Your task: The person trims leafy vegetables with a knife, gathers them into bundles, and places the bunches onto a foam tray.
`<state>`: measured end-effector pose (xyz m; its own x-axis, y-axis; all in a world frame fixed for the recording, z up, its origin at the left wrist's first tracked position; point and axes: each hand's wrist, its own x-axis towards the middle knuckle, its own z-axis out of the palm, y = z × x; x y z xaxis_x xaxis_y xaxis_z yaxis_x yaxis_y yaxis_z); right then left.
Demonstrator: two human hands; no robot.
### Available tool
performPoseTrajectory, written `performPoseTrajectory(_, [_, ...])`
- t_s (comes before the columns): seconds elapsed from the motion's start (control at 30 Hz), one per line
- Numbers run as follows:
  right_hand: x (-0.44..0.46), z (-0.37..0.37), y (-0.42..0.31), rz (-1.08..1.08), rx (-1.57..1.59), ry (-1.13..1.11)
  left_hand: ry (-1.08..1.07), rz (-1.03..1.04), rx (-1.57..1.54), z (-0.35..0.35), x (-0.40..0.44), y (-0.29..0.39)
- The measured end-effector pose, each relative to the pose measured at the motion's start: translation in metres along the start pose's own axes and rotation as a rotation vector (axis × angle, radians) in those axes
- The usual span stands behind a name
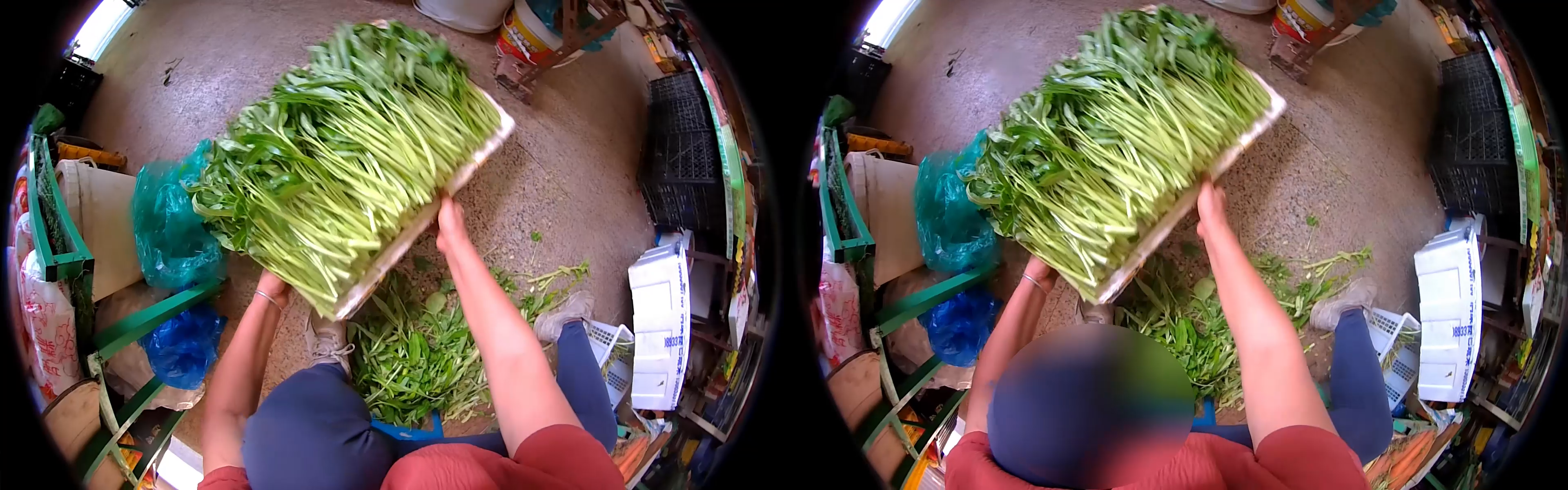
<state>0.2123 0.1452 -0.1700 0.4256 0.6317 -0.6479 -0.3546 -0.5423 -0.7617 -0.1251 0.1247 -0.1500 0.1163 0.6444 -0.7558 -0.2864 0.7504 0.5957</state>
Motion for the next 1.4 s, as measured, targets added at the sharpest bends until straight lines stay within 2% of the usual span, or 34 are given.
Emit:
performPoseTrajectory(0.07, [0.021,0.021,-0.022,-0.052,0.271,-0.223,0.004,0.032,-0.077,0.015,0.005,0.01])
performPoseTrajectory(0.13, [0.018,0.037,-0.057,-0.082,0.178,-0.376,-0.038,0.038,-0.193,0.018,0.026,0.007])
performPoseTrajectory(0.2, [0.01,0.035,-0.081,-0.004,0.099,-0.412,-0.042,0.004,-0.251,0.022,0.041,0.005])
performPoseTrajectory(0.27, [-0.004,0.018,-0.097,0.064,-0.418,-0.452,0.024,0.005,-0.198,0.021,0.06,0.0])
performPoseTrajectory(0.3, [-0.017,0.003,-0.109,0.116,-0.614,-0.401,0.064,-0.026,-0.238,0.02,0.065,-0.004])
performPoseTrajectory(0.37, [-0.045,-0.053,-0.128,0.06,-0.875,-0.435,0.133,-0.084,-0.296,0.013,0.071,-0.012])
performPoseTrajectory(0.43, [-0.051,-0.151,-0.105,-0.346,-1.202,-0.347,0.137,-0.033,-0.321,0.009,0.07,-0.02])
performPoseTrajectory(0.53, [-0.127,-0.275,-0.109,-0.176,-1.502,-0.126,0.176,0.06,-0.343,0.015,0.056,-0.017])
performPoseTrajectory(0.57, [-0.157,-0.313,-0.111,-0.186,-1.57,-0.156,0.115,0.06,-0.383,0.012,0.058,-0.02])
performPoseTrajectory(0.63, [-0.212,-0.356,-0.127,0.209,-1.531,-0.161,0.046,0.027,-0.437,0.005,0.056,-0.024])
performPoseTrajectory(0.67, [-0.244,-0.366,-0.129,0.242,-1.38,-0.063,-0.014,-0.006,-0.512,-0.008,0.066,-0.033])
performPoseTrajectory(0.7, [-0.275,-0.343,-0.144,0.512,-1.183,0.076,0.059,-0.007,-0.483,-0.003,0.055,-0.026])
performPoseTrajectory(0.73, [-0.298,-0.336,-0.148,0.536,-1.072,0.084,0.131,-0.011,-0.455,0.003,0.043,-0.022])
performPoseTrajectory(0.8, [-0.318,-0.376,-0.115,0.333,-0.84,0.064,0.123,-0.057,-0.333,0.0,0.029,-0.018])
performPoseTrajectory(0.83, [-0.318,-0.389,-0.099,0.326,-0.84,0.06,0.139,-0.059,-0.34,-0.002,0.029,-0.021])
performPoseTrajectory(0.9, [-0.317,-0.406,-0.078,0.086,-0.801,0.055,0.166,-0.071,-0.295,-0.002,0.016,-0.019])
performPoseTrajectory(0.93, [-0.321,-0.392,-0.085,0.077,-0.805,0.051,0.189,-0.088,-0.244,-0.004,0.012,-0.019])
performPoseTrajectory(1.0, [-0.325,-0.362,-0.103,0.164,-1.114,0.028,0.181,-0.092,-0.204,-0.009,-0.003,-0.019])
performPoseTrajectory(1.07, [-0.327,-0.35,-0.106,0.194,-1.127,0.029,0.178,-0.021,-0.079,-0.01,-0.029,-0.022])
performPoseTrajectory(1.13, [-0.321,-0.357,-0.102,0.205,-1.141,0.037,0.033,-0.028,-0.033,-0.032,-0.041,-0.044])
performPoseTrajectory(1.17, [-0.311,-0.382,-0.089,0.185,-1.038,0.053,-0.04,-0.059,-0.034,-0.048,-0.038,-0.061])
performPoseTrajectory(1.23, [-0.311,-0.388,-0.085,0.145,-0.878,0.031,-0.255,0.435,0.658,-0.13,0.047,-0.161])
performPoseTrajectory(1.27, [-0.315,-0.385,-0.085,0.129,-0.885,0.028,-0.192,0.127,0.209,-0.113,-0.01,-0.149])
performPoseTrajectory(1.3, [-0.321,-0.38,-0.086,0.129,-0.848,-0.006,-0.104,-0.018,-0.035,-0.097,-0.051,-0.138])
performPoseTrajectory(1.33, [-0.328,-0.371,-0.089,0.129,-0.813,-0.038,-0.068,-0.046,-0.097,-0.09,-0.08,-0.132])
performPoseTrajectory(1.37, [-0.347,-0.343,-0.099,0.237,-0.707,0.028,-0.053,-0.044,-0.099,-0.085,-0.104,-0.125])
performPoseTrajectory(1.4, [-0.357,-0.335,-0.102,0.221,-0.713,0.033,-0.035,-0.031,-0.086,-0.078,-0.13,-0.11])
